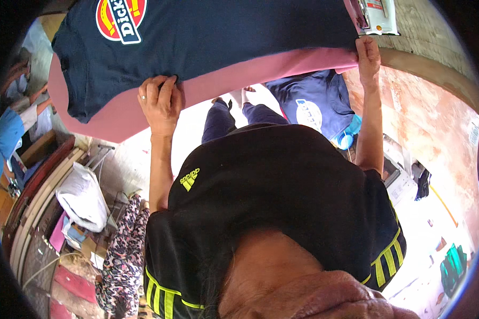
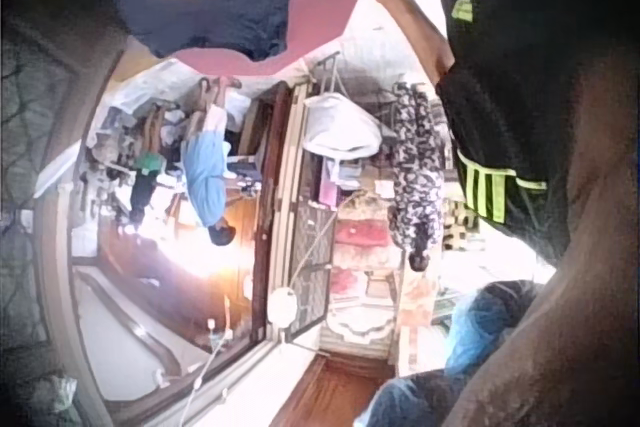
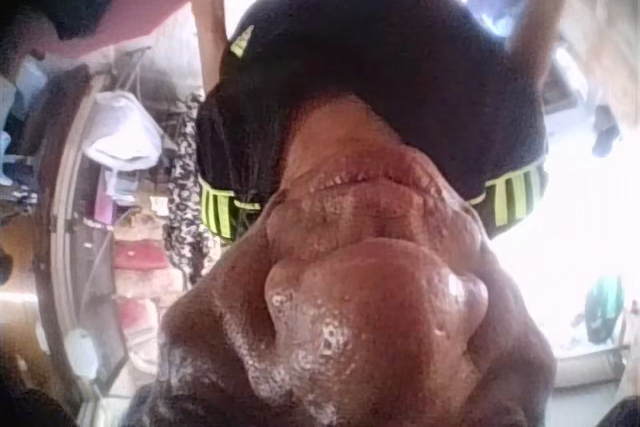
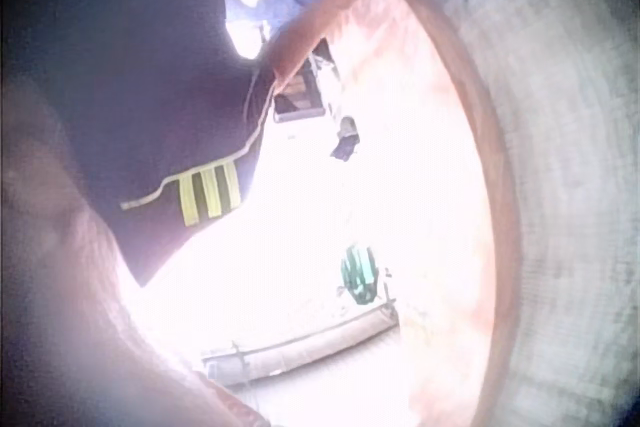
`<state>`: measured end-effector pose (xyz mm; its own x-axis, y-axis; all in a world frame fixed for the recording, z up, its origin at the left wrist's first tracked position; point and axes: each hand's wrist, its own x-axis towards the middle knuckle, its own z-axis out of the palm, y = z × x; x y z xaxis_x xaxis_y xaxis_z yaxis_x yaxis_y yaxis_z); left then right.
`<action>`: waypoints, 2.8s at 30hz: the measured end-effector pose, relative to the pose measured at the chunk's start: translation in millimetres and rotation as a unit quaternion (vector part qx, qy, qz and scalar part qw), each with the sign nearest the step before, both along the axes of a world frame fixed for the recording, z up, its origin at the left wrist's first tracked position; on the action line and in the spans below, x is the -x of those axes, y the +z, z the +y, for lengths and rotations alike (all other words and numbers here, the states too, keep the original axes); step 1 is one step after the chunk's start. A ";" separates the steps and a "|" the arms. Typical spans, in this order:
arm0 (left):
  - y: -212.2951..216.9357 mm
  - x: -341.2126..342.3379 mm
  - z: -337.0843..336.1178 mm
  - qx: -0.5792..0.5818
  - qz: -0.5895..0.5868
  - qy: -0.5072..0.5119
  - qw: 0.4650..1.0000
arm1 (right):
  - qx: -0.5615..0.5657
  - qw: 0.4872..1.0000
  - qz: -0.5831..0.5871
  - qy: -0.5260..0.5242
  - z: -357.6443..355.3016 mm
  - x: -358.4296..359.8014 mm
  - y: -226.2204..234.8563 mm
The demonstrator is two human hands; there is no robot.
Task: The person irons a dark blue t-shirt on a pink ironing board. They smooth the fabric with their hands, use a white steam iron to press the shirt, and flip it over to iron the other side. The person handles the shirt and the iron throughout the process.
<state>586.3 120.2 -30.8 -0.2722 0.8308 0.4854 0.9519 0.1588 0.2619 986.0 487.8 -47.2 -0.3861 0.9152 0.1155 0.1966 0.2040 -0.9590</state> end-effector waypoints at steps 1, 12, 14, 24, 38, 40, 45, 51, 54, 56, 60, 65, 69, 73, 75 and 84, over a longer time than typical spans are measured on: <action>1.2 0.1 -2.0 -0.005 0.003 -0.003 1.000 | -0.077 0.996 -0.048 0.011 12.3 -7.2 -5.2; 2.6 -36.9 -18.0 -0.080 -0.065 0.062 0.993 | -0.381 0.894 -0.233 -0.026 -39.9 69.6 41.0; 0.6 -32.5 -30.7 -0.100 -0.132 0.088 0.982 | -0.290 0.937 -0.169 0.096 -73.8 128.8 45.9; -9.4 203.1 -123.9 -0.087 -0.055 0.451 0.886 | -0.379 0.835 -0.064 0.394 -166.9 367.7 28.1; 8.4 216.0 -108.9 -0.002 -0.109 0.528 0.842 | -0.383 0.823 -0.157 0.389 -164.0 361.7 45.1; 7.2 208.8 -105.7 -0.010 -0.098 0.537 0.838 | -0.357 0.833 -0.142 0.399 -161.4 368.1 50.8; -0.4 199.6 -100.7 -0.053 -0.038 0.554 0.830 | -0.292 0.822 -0.142 0.468 -142.4 453.6 88.7; -4.5 195.2 -93.9 -0.104 -0.016 0.546 0.831 | -0.514 0.752 0.005 0.413 -145.7 671.7 73.4; -6.3 194.2 -92.7 -0.113 -0.019 0.551 0.826 | -0.498 0.717 -0.172 0.456 -146.7 743.5 55.1; -5.8 194.6 -92.0 -0.115 -0.025 0.558 0.821 | -0.531 0.691 -0.099 0.480 -140.7 782.6 37.2; -7.1 187.2 -87.5 -0.129 -0.044 0.576 0.806 | -0.539 0.701 -0.104 0.456 -144.1 815.7 23.7; 4.4 182.6 -84.8 -0.173 -0.140 0.568 0.792 | -0.556 0.717 -0.046 0.418 -137.6 822.9 17.0; 4.4 184.6 -95.5 -0.218 -0.195 0.519 0.803 | -0.560 0.713 -0.034 0.422 -141.4 825.0 18.6; 20.9 192.0 -107.2 -0.078 -0.215 0.520 0.823 | -0.532 0.709 0.106 0.451 -159.4 779.3 46.2; 20.5 195.1 -110.4 -0.062 -0.224 0.512 0.827 | -0.482 0.688 0.123 0.528 -201.3 705.4 86.8; 9.1 198.1 -113.8 -0.169 -0.162 0.433 0.871 | -0.497 0.535 0.017 0.683 -270.1 565.6 29.9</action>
<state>388.2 6.4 -21.7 -0.8933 0.0714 0.4437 0.3818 0.6413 0.6656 420.4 217.7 -17.3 -0.5986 -0.7383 0.3108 -0.8010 0.5473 -0.2424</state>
